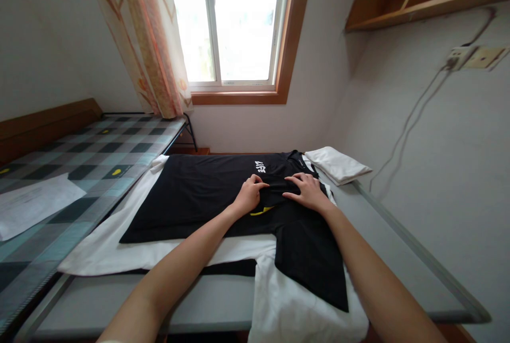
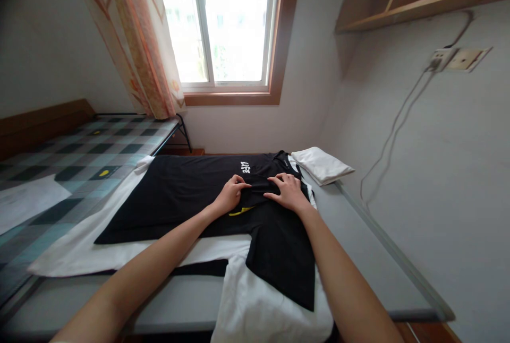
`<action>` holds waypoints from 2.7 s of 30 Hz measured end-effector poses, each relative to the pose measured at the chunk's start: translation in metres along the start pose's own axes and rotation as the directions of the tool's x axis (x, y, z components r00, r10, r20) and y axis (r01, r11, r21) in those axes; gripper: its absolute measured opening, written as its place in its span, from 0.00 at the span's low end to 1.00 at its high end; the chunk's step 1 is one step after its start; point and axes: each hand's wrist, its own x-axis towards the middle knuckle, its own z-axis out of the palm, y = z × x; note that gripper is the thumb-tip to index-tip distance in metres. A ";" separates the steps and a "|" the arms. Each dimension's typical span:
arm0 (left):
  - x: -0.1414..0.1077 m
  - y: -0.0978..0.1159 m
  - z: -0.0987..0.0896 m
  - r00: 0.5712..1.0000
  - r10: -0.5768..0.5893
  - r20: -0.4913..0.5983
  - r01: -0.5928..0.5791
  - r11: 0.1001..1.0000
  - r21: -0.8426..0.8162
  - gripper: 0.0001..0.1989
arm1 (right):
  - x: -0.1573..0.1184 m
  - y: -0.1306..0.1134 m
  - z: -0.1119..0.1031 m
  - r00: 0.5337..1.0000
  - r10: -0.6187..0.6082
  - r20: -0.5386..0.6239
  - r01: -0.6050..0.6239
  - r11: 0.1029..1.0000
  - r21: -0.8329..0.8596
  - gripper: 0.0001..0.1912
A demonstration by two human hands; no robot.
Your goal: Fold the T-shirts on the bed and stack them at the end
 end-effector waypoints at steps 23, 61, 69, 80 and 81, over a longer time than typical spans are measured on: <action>0.009 0.049 -0.054 0.834 0.142 0.533 -0.117 0.990 -0.081 0.06 | 0.002 0.015 0.009 0.993 0.116 -0.007 -0.116 0.993 -0.013 0.30; -0.006 0.029 -0.023 0.892 0.296 0.340 -0.300 0.953 -0.044 0.24 | 0.000 0.063 -0.006 0.922 0.376 0.089 -0.309 0.577 0.756 0.26; -0.006 0.029 -0.024 0.893 0.285 0.349 -0.291 0.956 -0.035 0.24 | -0.003 0.062 -0.020 0.955 0.264 0.136 -0.283 0.669 0.687 0.15; -0.006 0.031 -0.025 0.847 0.382 0.370 -0.438 0.895 0.078 0.21 | -0.001 0.059 -0.025 0.969 0.201 0.140 -0.243 0.712 0.658 0.15; -0.006 0.031 -0.025 0.842 0.388 0.375 -0.451 0.888 0.093 0.21 | 0.000 0.059 -0.026 0.972 0.195 0.131 -0.233 0.731 0.641 0.14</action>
